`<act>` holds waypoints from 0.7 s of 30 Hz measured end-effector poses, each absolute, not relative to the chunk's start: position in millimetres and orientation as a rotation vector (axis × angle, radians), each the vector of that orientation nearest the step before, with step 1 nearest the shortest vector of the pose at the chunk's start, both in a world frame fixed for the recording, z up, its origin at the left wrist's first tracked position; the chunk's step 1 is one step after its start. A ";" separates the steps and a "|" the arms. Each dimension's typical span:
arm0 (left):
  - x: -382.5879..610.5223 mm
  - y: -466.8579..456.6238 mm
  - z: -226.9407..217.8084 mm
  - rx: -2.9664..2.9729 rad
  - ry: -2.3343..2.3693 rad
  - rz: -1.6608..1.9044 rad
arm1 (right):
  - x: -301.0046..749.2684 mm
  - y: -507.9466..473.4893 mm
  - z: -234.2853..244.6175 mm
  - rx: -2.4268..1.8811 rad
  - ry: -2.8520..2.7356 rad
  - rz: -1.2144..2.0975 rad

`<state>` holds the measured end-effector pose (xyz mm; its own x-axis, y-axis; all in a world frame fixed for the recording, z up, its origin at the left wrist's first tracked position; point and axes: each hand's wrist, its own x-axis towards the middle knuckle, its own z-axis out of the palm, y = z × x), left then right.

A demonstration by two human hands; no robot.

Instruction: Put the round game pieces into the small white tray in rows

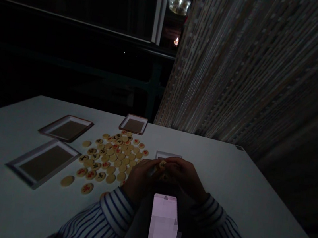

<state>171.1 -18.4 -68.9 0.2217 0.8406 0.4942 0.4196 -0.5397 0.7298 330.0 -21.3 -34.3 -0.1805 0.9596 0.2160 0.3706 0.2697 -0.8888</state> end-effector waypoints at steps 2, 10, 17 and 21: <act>171.2 -18.3 -68.6 1.935 1.129 1.254 | 330.3 -18.4 -30.5 -1.218 -1.729 0.889; 172.8 -17.7 -63.6 1.517 1.097 1.314 | 328.6 -12.7 -30.3 -1.193 -1.798 0.803; 174.8 -19.2 -60.6 1.390 1.123 1.326 | 330.2 -14.9 -28.8 -1.200 -1.832 0.810; 174.6 -20.3 -58.0 1.338 1.134 1.338 | 330.9 -15.7 -26.7 -1.201 -1.887 0.779</act>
<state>174.6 -20.3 -58.0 -0.0076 0.9850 0.1722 0.0084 -0.1721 0.9850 330.9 -15.7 -26.7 -0.2746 0.9228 0.2703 0.4629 0.3733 -0.8040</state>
